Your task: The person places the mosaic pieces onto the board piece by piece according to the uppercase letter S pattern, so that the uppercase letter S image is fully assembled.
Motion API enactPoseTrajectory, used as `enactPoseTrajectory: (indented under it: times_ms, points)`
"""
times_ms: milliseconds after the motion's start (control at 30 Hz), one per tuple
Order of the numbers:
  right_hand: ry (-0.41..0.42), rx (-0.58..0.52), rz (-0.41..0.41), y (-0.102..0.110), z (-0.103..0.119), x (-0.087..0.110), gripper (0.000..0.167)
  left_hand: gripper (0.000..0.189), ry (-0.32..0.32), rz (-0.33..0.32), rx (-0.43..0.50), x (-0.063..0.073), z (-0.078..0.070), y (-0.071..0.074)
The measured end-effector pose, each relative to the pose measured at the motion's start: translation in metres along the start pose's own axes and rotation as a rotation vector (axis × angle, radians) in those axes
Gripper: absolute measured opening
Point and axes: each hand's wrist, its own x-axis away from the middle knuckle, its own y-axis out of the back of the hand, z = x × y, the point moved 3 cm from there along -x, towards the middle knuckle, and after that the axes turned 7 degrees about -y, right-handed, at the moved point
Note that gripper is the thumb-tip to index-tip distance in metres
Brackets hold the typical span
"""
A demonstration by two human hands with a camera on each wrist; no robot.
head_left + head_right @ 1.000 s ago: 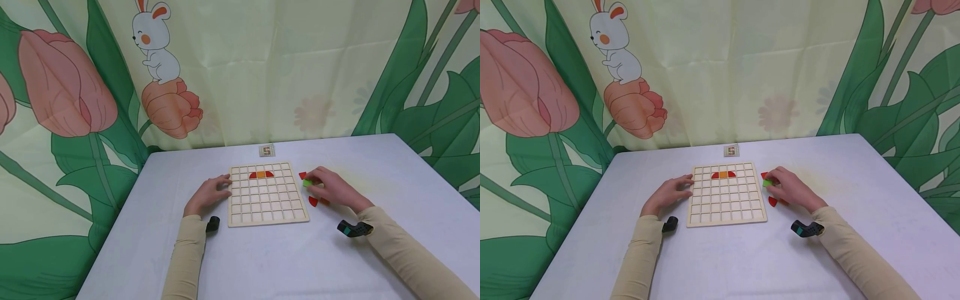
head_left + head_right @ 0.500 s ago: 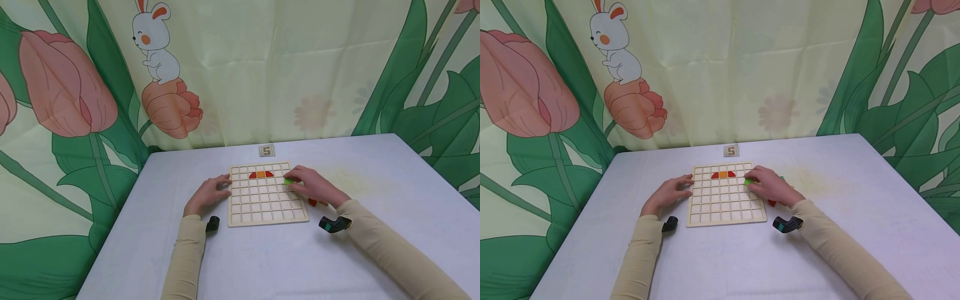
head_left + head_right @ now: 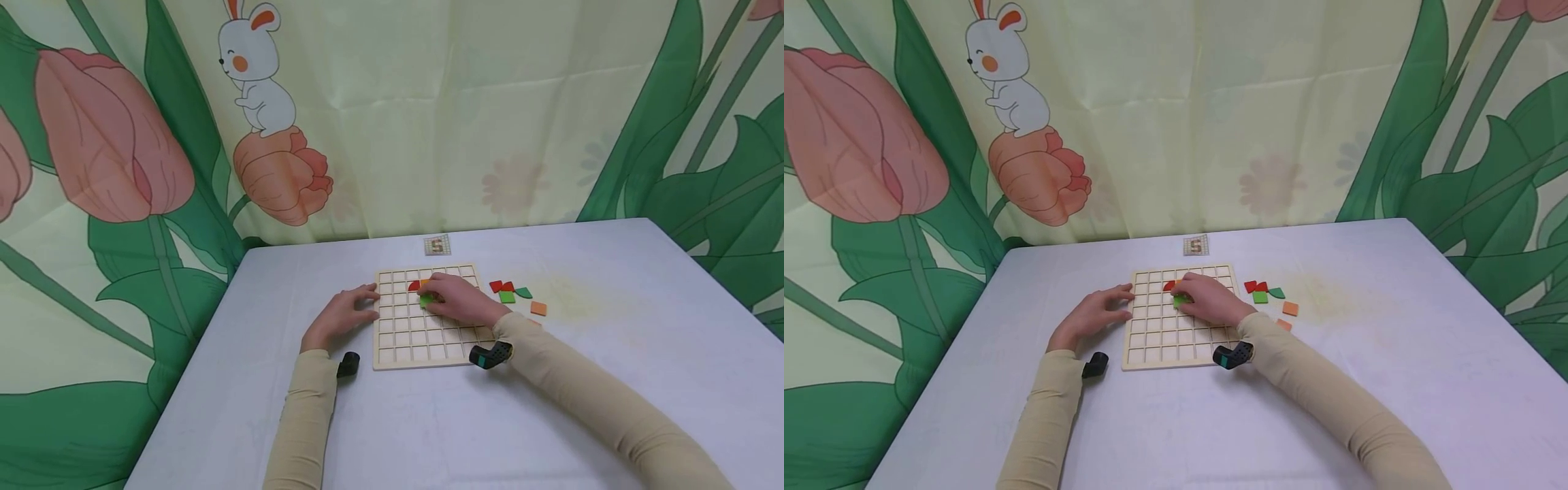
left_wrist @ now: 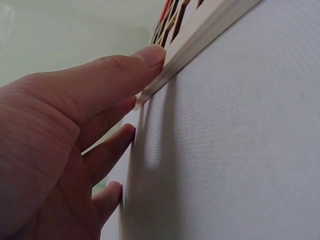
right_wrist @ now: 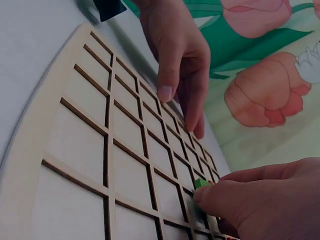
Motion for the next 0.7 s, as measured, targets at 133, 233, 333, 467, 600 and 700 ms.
enactPoseTrajectory:
  times_ms: [133, 233, 333, 467, 600, 700]
  points:
    - [0.02, 0.017, -0.026, -0.003, 0.004, -0.01, 0.028, 0.042, -0.019, 0.001, -0.006, 0.0, -0.002, 0.0]
    - [0.036, 0.011, -0.028, -0.004, 0.006, -0.015, 0.028, 0.042, -0.025, 0.003, -0.006, 0.001, -0.003, 0.001]
    - [0.051, 0.021, -0.031, -0.006, 0.007, -0.019, 0.028, 0.042, -0.032, 0.003, -0.008, 0.002, -0.004, 0.002]
    - [0.062, 0.023, -0.046, -0.008, 0.007, -0.022, 0.027, 0.041, -0.043, 0.001, -0.011, 0.002, -0.004, 0.002]
    - [0.055, 0.009, -0.062, -0.01, 0.005, -0.023, 0.026, 0.042, -0.036, 0.004, -0.018, 0.002, -0.003, 0.002]
    - [0.048, 0.0, -0.067, -0.01, 0.004, -0.023, 0.025, 0.043, -0.026, 0.006, -0.017, 0.001, -0.003, 0.002]
